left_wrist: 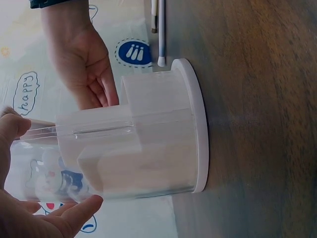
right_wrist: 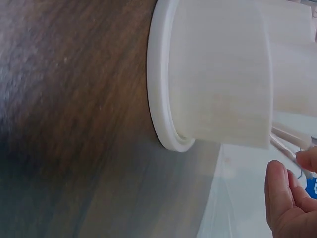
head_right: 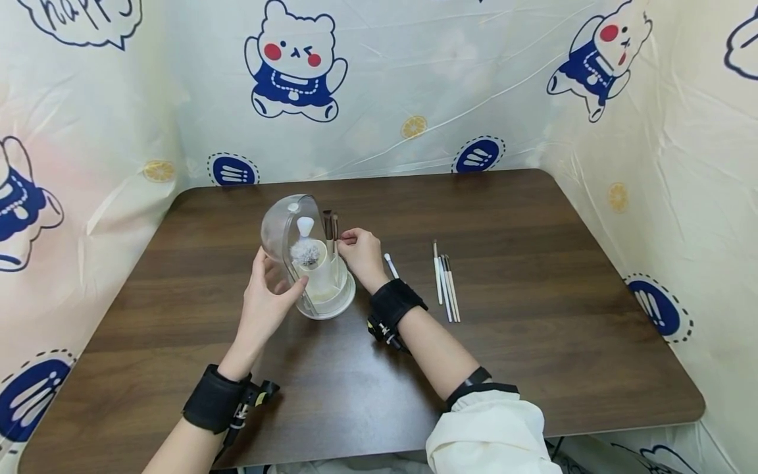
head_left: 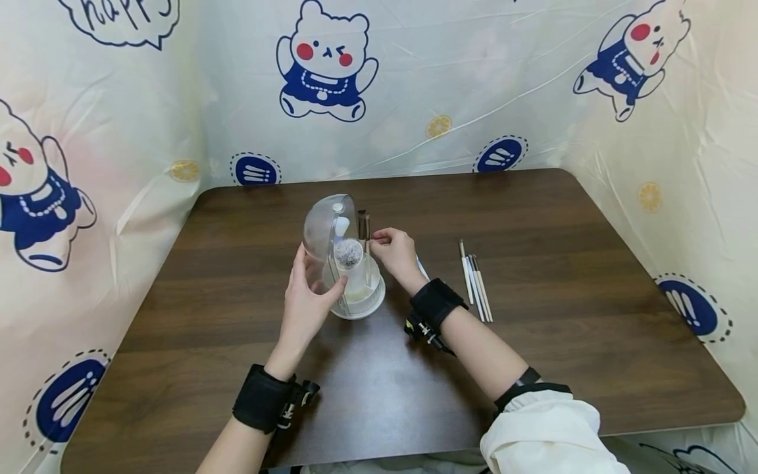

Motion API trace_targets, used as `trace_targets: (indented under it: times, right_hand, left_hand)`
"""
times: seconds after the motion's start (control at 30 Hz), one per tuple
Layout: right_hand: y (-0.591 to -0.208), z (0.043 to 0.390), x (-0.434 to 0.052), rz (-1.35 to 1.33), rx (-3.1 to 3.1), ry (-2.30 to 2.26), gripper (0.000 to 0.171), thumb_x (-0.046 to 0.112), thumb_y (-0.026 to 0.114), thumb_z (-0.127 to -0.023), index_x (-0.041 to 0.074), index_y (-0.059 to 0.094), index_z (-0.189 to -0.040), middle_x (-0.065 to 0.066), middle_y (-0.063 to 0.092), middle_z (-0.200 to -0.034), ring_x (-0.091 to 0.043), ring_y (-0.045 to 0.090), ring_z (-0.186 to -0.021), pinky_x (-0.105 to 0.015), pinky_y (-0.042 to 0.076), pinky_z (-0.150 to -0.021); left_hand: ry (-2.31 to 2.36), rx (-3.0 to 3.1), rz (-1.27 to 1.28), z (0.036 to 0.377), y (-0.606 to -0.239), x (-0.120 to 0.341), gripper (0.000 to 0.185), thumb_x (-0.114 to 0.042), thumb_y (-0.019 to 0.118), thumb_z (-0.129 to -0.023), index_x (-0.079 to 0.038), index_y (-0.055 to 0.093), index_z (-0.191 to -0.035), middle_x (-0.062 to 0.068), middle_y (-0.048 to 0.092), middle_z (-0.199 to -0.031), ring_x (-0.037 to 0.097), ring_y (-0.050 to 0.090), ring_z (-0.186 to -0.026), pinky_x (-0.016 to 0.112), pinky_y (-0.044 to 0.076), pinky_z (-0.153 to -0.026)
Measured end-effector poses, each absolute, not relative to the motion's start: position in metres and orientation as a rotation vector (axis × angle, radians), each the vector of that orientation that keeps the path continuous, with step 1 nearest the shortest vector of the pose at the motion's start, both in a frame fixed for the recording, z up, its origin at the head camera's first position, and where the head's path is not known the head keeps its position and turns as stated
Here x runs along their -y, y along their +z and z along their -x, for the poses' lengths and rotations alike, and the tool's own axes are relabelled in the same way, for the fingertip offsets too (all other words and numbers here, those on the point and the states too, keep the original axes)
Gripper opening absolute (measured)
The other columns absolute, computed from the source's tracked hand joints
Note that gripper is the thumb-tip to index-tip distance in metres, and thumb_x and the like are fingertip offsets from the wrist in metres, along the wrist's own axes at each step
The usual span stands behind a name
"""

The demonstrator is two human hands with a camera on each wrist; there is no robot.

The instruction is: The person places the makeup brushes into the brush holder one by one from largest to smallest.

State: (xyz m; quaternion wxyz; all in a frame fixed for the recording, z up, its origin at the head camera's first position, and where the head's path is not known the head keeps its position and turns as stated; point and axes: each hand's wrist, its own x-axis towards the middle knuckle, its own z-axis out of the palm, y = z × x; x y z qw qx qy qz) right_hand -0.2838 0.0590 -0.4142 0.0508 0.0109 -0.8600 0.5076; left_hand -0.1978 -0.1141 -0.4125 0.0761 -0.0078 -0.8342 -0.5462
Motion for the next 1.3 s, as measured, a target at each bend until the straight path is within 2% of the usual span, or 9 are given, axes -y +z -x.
trace_targets:
  times: [0.47,0.9,1.17,1.3]
  right_hand:
    - [-0.401,0.291,-0.109,0.165,2.598,1.395,0.022,0.016,0.062,-0.090,0.000,0.071,-0.101,-0.018,0.072,-0.098,-0.029,0.067,-0.089,-0.035,0.054,-0.079]
    - [-0.432,0.289,-0.135,0.300,2.874,1.122,0.020,0.015,0.062,-0.087,-0.001,0.073,-0.092,-0.017,0.072,-0.100,-0.031,0.067,-0.090,-0.038,0.054,-0.081]
    - [-0.440,0.285,-0.133,0.242,3.045,1.038,0.026,0.027,0.071,-0.085,0.001,0.074,-0.082,-0.014,0.073,-0.089,-0.026,0.064,-0.077,-0.026,0.048,-0.062]
    - [-0.442,0.284,-0.132,0.214,3.097,0.982,0.024,0.025,0.073,-0.083,0.002,0.073,-0.076,-0.012,0.073,-0.081,-0.026,0.065,-0.072,-0.024,0.045,-0.057]
  left_hand:
    - [-1.633,2.504,0.004,0.197,-0.411,0.114,0.094,-0.022,0.073,-0.083,-0.022,0.012,-0.154,0.015,0.034,-0.149,0.032,0.037,-0.138,0.048,0.044,-0.108]
    - [-1.627,2.511,0.004,0.197,-0.411,0.112,0.094,-0.023,0.073,-0.083,-0.022,0.011,-0.154,0.016,0.034,-0.149,0.032,0.037,-0.138,0.048,0.043,-0.108]
    - [-1.626,2.505,0.008,0.197,-0.411,0.112,0.094,-0.022,0.073,-0.083,-0.022,0.012,-0.154,0.015,0.035,-0.148,0.032,0.038,-0.137,0.049,0.044,-0.108]
    - [-1.626,2.509,0.003,0.197,-0.412,0.112,0.094,-0.022,0.074,-0.082,-0.023,0.012,-0.154,0.015,0.034,-0.149,0.032,0.038,-0.137,0.048,0.043,-0.108]
